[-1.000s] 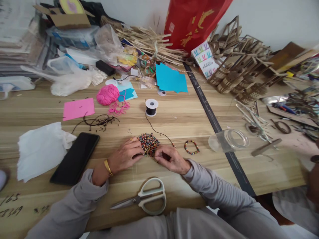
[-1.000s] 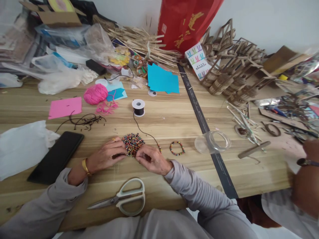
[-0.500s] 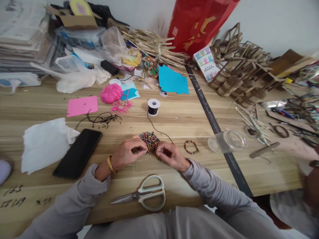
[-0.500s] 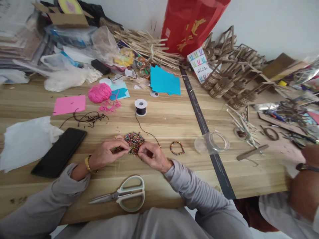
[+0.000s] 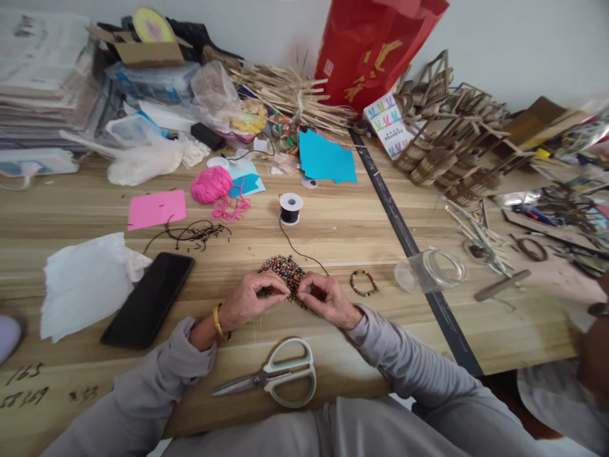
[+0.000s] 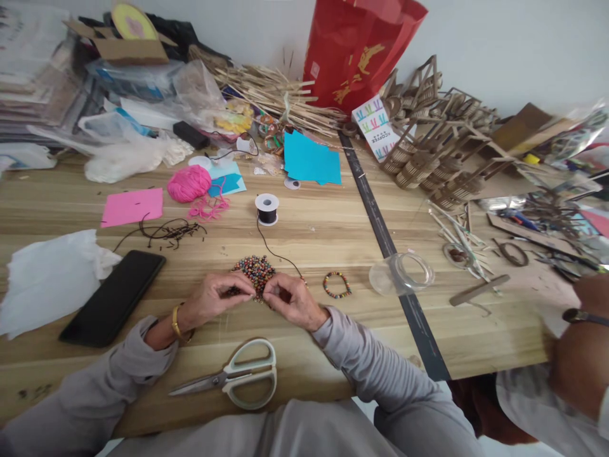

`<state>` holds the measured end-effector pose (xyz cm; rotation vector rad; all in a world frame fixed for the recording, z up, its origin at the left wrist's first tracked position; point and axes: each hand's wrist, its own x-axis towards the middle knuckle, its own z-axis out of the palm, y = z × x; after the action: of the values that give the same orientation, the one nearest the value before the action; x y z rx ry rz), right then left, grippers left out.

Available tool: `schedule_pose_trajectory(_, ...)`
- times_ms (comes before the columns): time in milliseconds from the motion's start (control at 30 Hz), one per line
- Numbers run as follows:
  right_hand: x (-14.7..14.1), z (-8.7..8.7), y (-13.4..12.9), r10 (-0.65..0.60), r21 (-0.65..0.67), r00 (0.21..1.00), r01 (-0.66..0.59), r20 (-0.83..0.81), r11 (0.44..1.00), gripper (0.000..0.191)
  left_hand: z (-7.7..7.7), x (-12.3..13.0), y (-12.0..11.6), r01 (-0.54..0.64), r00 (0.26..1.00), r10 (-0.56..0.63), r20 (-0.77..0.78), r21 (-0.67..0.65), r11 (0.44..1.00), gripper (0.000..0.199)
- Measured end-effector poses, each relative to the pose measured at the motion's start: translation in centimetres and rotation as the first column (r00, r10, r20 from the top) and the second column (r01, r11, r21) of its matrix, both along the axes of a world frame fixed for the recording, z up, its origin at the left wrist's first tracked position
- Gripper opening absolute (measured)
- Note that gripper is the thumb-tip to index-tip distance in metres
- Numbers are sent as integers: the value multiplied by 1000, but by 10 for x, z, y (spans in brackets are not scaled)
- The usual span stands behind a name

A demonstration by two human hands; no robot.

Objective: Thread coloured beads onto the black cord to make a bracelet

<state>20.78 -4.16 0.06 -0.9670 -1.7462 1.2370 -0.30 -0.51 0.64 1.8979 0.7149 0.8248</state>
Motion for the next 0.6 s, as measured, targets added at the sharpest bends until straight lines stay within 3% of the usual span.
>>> schedule_pose_trajectory(600,0,4,0,12,151,997,-24,80,988,20,-1,1,-1,12,999,-12,45,-20,1000,5)
